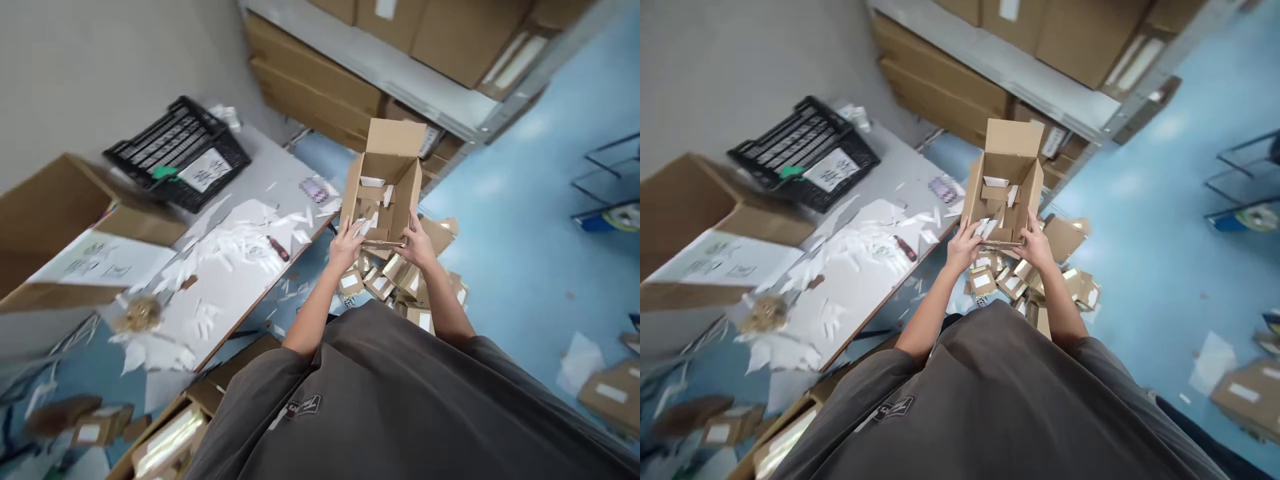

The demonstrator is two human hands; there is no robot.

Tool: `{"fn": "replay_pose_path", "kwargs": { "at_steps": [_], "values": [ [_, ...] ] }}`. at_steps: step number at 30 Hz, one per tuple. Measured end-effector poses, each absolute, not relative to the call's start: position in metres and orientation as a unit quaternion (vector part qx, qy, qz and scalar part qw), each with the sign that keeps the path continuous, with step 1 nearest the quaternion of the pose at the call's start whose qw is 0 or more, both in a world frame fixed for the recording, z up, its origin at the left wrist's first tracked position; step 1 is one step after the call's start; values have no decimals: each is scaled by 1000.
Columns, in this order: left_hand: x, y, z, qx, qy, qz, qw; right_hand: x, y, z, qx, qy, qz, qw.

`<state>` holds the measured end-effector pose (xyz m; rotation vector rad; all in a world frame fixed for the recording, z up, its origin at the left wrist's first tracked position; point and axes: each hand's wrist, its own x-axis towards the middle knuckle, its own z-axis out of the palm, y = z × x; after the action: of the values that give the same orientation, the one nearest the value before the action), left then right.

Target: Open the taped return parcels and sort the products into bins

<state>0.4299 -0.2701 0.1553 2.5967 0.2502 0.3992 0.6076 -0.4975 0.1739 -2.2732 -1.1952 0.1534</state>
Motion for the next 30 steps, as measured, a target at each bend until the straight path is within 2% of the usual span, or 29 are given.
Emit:
{"fn": "replay_pose_path", "kwargs": {
  "at_steps": [6, 9, 12, 17, 22, 26, 30],
  "values": [
    [524, -348, 129, 952, -55, 58, 296, 642, -626, 140, -927, -278, 70, 242],
    [527, -359, 125, 951, -72, 33, 300, 652, -656, 121, -944, -211, 89, 236],
    [504, -344, 125, 953, -27, 23, 299, 661, -650, 104, -931, -225, 81, 275],
    [423, -296, 122, 952, 140, 32, 269, 662, -567, 88, -879, -338, 72, 328],
    [295, -256, 129, 912, 334, 78, 225, 621, -429, 97, -776, -520, 84, 346],
    [163, -259, 147, 831, 512, 121, 178, 532, -308, 124, -652, -672, 126, 327],
    [23, -309, 156, 719, 659, 167, 144, 393, -220, 153, -511, -793, 156, 292]
  ]
}}
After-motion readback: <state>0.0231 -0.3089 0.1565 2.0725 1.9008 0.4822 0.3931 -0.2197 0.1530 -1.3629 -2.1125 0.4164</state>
